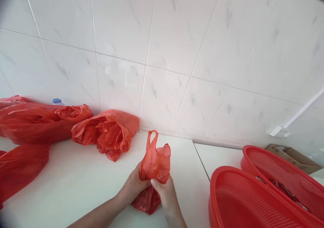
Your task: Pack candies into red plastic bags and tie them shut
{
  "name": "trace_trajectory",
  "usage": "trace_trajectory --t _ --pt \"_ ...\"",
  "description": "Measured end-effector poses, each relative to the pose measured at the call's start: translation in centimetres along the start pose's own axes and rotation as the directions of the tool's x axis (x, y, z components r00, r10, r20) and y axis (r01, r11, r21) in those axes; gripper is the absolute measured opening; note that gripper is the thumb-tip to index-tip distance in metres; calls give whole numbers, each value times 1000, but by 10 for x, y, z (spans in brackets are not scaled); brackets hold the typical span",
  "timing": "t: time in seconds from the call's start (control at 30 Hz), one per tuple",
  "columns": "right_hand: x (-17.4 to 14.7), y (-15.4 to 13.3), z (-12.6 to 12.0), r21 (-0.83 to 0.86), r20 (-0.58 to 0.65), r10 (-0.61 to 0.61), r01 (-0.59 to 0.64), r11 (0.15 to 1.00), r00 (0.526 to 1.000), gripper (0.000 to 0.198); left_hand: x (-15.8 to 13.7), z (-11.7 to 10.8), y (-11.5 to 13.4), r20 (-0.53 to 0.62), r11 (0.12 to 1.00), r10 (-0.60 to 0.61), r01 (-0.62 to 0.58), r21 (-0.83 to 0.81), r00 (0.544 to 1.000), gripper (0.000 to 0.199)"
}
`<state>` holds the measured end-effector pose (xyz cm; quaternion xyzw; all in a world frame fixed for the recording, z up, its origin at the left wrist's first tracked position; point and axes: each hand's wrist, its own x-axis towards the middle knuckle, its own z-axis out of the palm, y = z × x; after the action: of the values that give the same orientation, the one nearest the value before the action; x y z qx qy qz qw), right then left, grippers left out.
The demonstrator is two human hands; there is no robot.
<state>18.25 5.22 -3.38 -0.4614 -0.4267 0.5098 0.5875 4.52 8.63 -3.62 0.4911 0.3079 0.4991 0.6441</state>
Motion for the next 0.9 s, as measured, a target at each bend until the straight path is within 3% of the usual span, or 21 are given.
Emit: trace_trajectory --t 0.07,0.13,0.2,0.27,0.4,0.5,0.6,0.67,0.77,0.9 --pt "8 3 -2 30 -60 55 -54 998 997 35 6 -1 -7 -97 998 -20 14 -61 995 19" --pt "13 6 -12 93 -84 69 -61 994 994 28 9 -9 -11 -117 994 -52 39 -106 992 6" --pt "14 12 -26 153 -29 95 -89 984 995 28 9 -19 -9 -106 983 -84 65 -169 991 7" --pt "13 18 -41 207 107 136 -156 966 985 34 8 -28 -5 -67 966 -117 98 -238 991 13" --pt "8 20 -60 345 297 78 -183 921 952 60 4 -33 1 69 913 -166 179 -365 984 32" --pt "3 8 -55 311 346 86 -201 929 934 71 1 -28 3 160 880 -164 217 -422 973 43" --pt "0 -4 -40 185 422 137 -233 955 896 63 -3 -21 2 192 863 -158 230 -449 969 34" --pt "0 -6 -32 167 362 191 -265 950 912 47 -3 -18 1 194 857 -164 237 -458 967 25" --pt "2 0 -33 307 194 237 -288 907 952 36 -2 -19 -4 185 844 -183 251 -475 966 22" --pt "7 11 -49 602 145 288 -315 733 947 30 -1 -23 -11 200 816 -211 285 -503 957 18"
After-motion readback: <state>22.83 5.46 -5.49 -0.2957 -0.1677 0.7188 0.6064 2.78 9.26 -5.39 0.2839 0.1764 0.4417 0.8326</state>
